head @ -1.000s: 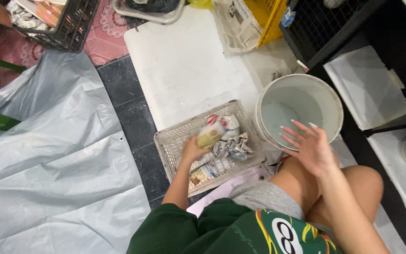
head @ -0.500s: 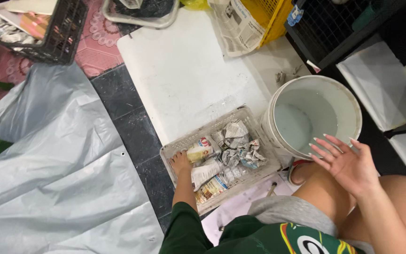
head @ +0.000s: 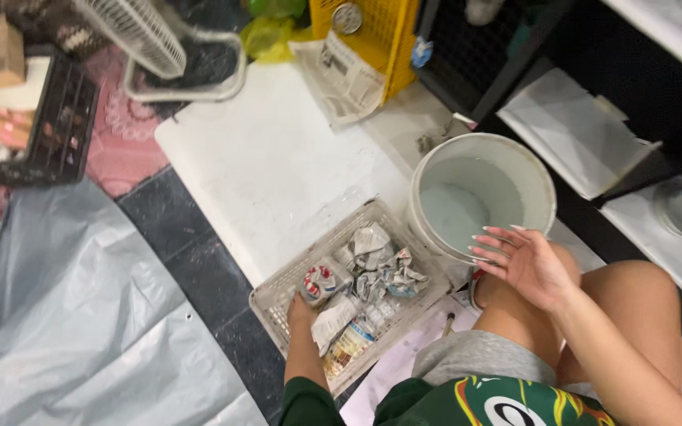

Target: The person sits on the floor and wraps small ceramic items, including cups and bowls, with newspaper. They dip the items in a bucket of water, wrap them in newspaper, and place the wrapped items into a plastic basket. The person also wipes some items with a cloth before wrapping.

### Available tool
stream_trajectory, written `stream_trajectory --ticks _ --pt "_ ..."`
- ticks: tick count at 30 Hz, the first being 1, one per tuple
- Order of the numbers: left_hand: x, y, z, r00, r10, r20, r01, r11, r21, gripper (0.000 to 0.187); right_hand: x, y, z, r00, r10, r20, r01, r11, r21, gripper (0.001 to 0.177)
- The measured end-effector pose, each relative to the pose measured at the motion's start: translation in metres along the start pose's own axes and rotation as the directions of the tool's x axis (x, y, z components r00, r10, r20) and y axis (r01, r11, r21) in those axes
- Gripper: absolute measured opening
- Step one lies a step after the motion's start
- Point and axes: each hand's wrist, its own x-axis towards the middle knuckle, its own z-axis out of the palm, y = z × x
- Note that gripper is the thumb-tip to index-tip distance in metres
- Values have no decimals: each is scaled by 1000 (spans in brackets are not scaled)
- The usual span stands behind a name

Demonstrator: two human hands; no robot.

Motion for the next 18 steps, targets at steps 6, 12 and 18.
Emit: stream_trajectory --ticks 6,12,18 --pt "4 68 1 908 159 -388 -343 815 -468 114 -21 -12 -34 997 -73 1 72 985 154 52" --pt "-32 177 20 748 313 -586 -601 695 -395 95 -46 -35 -83 981 -187 -44 190 908 374 44" --pt "-113 320 36 715 637 -287 -596 341 -727 71 -76 -56 -140 942 -328 -67 312 784 537 34"
